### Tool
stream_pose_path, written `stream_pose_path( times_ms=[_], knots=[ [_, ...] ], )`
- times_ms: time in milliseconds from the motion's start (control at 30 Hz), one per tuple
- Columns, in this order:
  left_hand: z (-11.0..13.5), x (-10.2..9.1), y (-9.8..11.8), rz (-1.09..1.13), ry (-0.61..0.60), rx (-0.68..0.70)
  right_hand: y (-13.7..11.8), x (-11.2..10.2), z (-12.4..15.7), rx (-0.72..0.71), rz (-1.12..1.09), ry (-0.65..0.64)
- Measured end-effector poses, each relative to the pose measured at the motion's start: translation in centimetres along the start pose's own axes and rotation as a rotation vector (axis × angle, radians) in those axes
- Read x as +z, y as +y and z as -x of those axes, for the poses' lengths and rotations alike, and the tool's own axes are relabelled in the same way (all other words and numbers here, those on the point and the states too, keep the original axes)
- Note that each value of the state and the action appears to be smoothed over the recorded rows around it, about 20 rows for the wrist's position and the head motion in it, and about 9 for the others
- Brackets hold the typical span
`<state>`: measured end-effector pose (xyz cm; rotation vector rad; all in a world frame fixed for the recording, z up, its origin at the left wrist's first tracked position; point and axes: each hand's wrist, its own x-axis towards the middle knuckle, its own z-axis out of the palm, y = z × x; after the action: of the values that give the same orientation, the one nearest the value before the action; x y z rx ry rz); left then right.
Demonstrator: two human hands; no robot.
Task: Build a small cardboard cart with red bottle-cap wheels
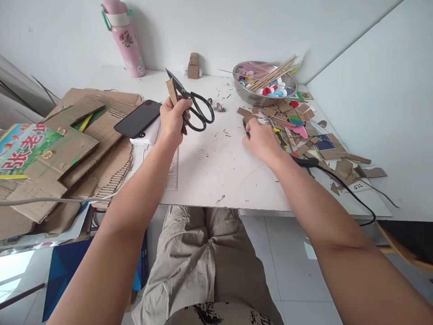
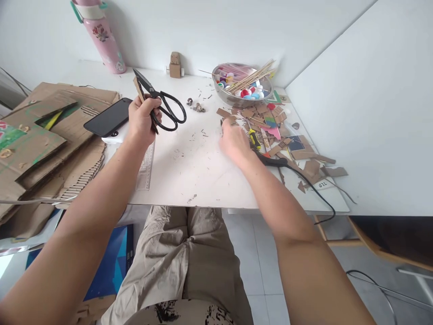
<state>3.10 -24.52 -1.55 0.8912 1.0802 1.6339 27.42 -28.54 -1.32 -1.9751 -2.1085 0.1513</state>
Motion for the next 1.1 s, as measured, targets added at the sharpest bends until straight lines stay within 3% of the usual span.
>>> stream_pose_path(
  times_ms=[100, 200, 267, 367, 467, 500, 567, 667, 733, 833, 1000, 1100],
  knots=[
    [-0.2, -0.1, 0.3, -0.01, 0.034, 0.026, -1.0, 0.1, 0.6, -0.122, -0.06, 0.044],
    [-0.5, -0.4, 0.5, -0.018, 0.05, 0.052, -4.3, 1.1, 2.2, -0.353, -0.127, -0.161],
    [-0.7, -0.5, 0.4, -0.028, 0.051, 0.059, -5.4, 1.7, 2.2, -0.409, -0.103, -0.227],
    [-0.9, -0.6, 0.0, -0.03, 0.053, 0.065, -3.7, 1.7, 0.5, -0.292, -0.045, -0.167],
    [-0.9, -0.5, -0.3, -0.019, 0.06, 0.078, -0.9, 1.1, -1.0, 0.015, 0.022, -0.029],
    [-0.9, -0.5, -0.4, -0.02, 0.059, 0.086, -0.6, 0.9, -0.9, 0.031, 0.006, 0.014],
    [-0.9, -0.4, -0.3, -0.029, 0.053, 0.097, -1.0, 1.0, 0.0, -0.071, -0.04, 0.031],
    [-0.8, -0.4, -0.1, -0.027, 0.062, 0.085, -3.1, 1.2, 1.5, -0.293, -0.048, -0.144],
    [-0.7, -0.4, 0.0, -0.017, 0.085, 0.068, -4.0, 0.8, 1.6, -0.219, 0.044, -0.201],
    [-0.8, -0.4, -0.1, -0.011, 0.111, 0.055, -4.0, -0.4, 1.1, 0.032, 0.208, -0.17],
    [-1.1, -0.6, -0.3, -0.009, 0.107, 0.044, -4.1, -0.8, 1.8, -0.042, 0.178, -0.205],
    [-1.0, -0.7, 0.0, -0.025, 0.109, 0.034, -3.8, -0.9, 1.3, 0.07, 0.228, -0.18]
  ],
)
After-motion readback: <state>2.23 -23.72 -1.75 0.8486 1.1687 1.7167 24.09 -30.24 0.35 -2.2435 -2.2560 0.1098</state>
